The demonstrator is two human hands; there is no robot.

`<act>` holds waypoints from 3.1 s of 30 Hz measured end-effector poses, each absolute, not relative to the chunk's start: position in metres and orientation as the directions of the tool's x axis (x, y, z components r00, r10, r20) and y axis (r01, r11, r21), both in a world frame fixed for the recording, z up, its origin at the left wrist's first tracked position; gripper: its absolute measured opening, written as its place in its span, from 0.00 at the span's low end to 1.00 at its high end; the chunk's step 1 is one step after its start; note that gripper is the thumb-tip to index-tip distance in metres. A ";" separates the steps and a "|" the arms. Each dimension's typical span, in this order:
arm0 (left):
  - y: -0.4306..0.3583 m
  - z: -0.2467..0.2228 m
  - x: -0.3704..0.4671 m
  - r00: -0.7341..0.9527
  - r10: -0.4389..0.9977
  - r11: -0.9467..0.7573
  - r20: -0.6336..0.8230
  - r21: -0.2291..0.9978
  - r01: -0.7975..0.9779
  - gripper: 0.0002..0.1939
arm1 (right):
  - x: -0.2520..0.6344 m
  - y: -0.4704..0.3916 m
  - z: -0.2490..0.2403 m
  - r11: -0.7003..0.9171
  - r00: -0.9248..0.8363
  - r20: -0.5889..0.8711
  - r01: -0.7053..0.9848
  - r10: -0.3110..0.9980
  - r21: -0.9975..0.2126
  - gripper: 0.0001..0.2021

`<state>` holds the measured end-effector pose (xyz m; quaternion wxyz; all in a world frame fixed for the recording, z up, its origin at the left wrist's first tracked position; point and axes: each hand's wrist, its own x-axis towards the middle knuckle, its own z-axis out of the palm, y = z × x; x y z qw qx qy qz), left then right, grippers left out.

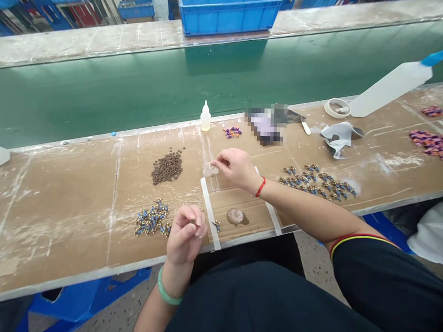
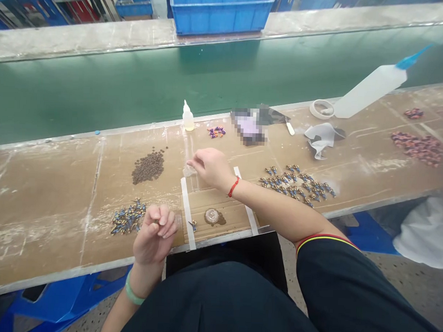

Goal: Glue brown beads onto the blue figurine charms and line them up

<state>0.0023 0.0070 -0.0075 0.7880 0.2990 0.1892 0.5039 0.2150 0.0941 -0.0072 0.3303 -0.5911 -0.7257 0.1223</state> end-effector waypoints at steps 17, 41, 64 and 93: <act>-0.001 -0.008 0.003 0.377 0.926 0.298 -0.011 0.634 -0.713 0.12 | 0.202 0.102 0.003 0.419 -0.277 0.383 0.832 0.881 -0.363 0.13; -0.024 -0.015 0.018 0.450 0.893 0.351 0.005 0.616 -0.705 0.07 | 0.242 -0.019 0.051 0.616 -0.576 0.440 0.785 0.689 0.064 0.15; -0.041 -0.015 0.029 0.433 0.899 0.381 -0.067 0.607 -0.697 0.07 | 0.238 -0.024 0.037 0.612 -0.625 0.476 0.763 0.619 0.207 0.17; -0.047 -0.015 0.042 0.297 0.954 0.218 -0.039 0.769 -0.601 0.14 | 0.214 -0.048 0.070 0.680 -0.415 0.636 0.691 0.650 -0.245 0.13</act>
